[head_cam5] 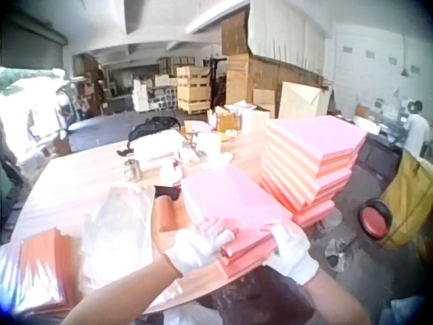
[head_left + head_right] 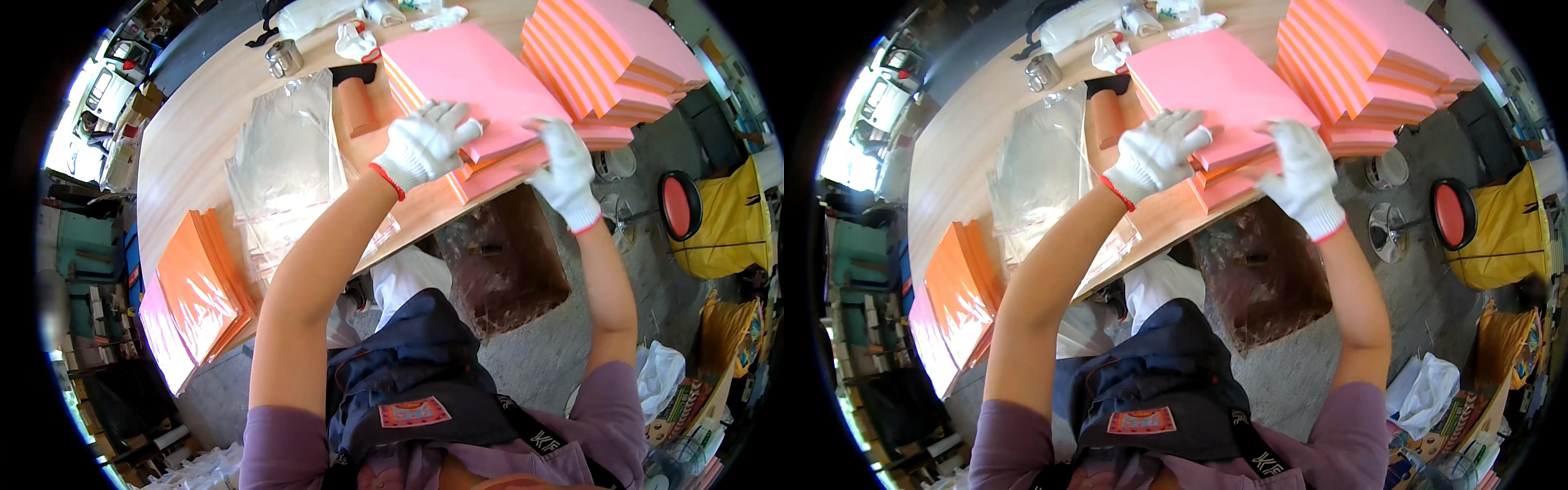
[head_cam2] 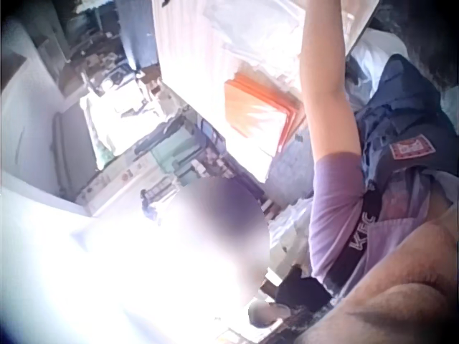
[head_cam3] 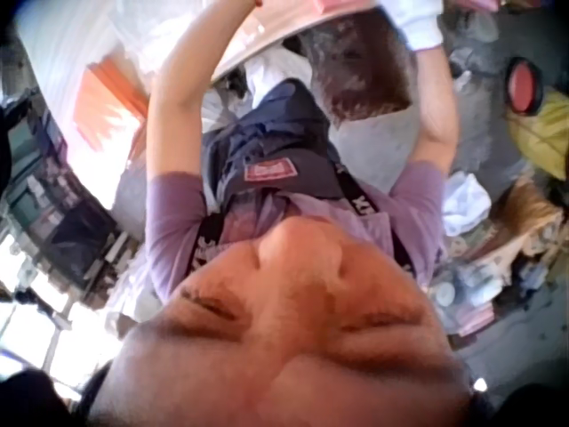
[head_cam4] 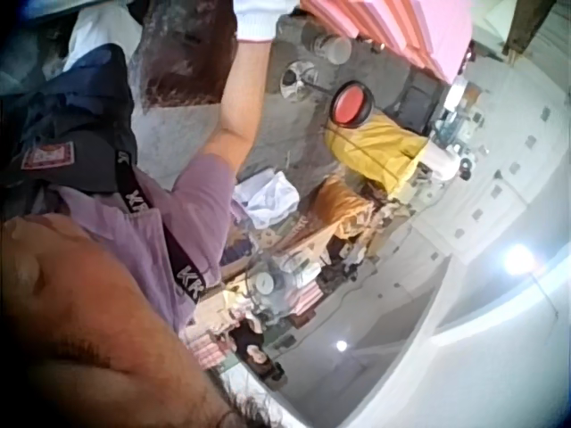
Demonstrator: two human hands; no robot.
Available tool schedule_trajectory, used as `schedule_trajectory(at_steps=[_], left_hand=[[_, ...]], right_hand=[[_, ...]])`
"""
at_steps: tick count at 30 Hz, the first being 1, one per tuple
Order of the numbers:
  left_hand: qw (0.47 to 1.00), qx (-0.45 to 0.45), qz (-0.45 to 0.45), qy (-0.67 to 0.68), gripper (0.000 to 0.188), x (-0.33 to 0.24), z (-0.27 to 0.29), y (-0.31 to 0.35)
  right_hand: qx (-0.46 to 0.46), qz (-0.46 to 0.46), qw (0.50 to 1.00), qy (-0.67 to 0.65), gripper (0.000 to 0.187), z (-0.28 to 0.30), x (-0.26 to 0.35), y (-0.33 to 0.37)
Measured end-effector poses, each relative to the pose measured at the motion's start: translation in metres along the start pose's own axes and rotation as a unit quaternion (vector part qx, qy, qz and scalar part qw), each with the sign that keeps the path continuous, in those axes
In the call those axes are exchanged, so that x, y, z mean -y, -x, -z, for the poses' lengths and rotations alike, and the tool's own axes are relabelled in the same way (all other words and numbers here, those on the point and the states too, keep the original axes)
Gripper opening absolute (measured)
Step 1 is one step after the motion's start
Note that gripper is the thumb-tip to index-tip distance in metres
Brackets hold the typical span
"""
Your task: The person repeatedly picks up orange and pink foam sheets from stacks on a table and places them into clear plastic bags. They seal each bag and set it aside, alternating between the two colors throughout the clip.
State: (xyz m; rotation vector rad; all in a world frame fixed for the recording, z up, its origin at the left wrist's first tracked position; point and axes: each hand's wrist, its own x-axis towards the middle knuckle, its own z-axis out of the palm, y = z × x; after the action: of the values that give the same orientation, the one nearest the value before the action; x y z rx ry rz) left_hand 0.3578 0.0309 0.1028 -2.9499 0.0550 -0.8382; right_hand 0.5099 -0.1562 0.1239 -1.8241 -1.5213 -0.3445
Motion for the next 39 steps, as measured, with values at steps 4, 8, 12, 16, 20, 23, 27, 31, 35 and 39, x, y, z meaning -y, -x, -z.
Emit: schedule_trajectory(at_steps=[4,8,12,16,20,23,27,31,35,39], left_hand=[[0.994,-0.008,0.057,0.091,0.032,-0.002,0.009,-0.004],[0.946,0.051,0.241,0.212,0.031,-0.007,0.022,-0.011],[0.966,-0.046,0.139,0.213,0.037,-0.008,0.006,0.007],[0.97,-0.042,0.161,0.178,0.061,-0.073,0.029,0.061],[0.943,0.062,0.288,0.157,0.075,-0.103,0.063,0.166],[0.901,0.116,0.419,-0.001,0.07,-0.089,0.08,0.246],[0.876,0.202,0.436,-0.044,0.056,-0.05,0.082,0.3],[0.884,0.196,0.418,-0.072,0.047,-0.023,0.083,0.304],[0.859,0.269,0.433,-0.051,0.037,-0.018,0.099,0.283],[0.849,0.271,0.453,-0.014,0.029,-0.006,0.102,0.286]], right_hand=[[0.174,-0.473,0.713,-0.488,0.048,0.015,-0.028,0.022],[0.036,-0.496,0.509,-0.702,0.066,-0.021,-0.042,0.007],[-0.06,-0.458,0.523,-0.717,0.072,-0.023,-0.011,-0.029],[-0.127,-0.535,0.536,-0.64,0.045,-0.044,-0.026,-0.024],[-0.149,-0.54,0.539,-0.629,0.032,-0.05,-0.045,-0.019],[-0.17,-0.492,0.591,-0.616,0.031,-0.046,-0.03,-0.031],[-0.176,-0.432,0.641,-0.609,0.034,-0.039,-0.028,-0.051],[-0.164,-0.4,0.631,-0.644,0.046,-0.014,0.017,-0.034],[-0.081,-0.4,0.662,-0.629,0.043,0.015,0.078,0.017],[0.06,-0.456,0.61,-0.645,0.038,0.012,0.12,0.073]])
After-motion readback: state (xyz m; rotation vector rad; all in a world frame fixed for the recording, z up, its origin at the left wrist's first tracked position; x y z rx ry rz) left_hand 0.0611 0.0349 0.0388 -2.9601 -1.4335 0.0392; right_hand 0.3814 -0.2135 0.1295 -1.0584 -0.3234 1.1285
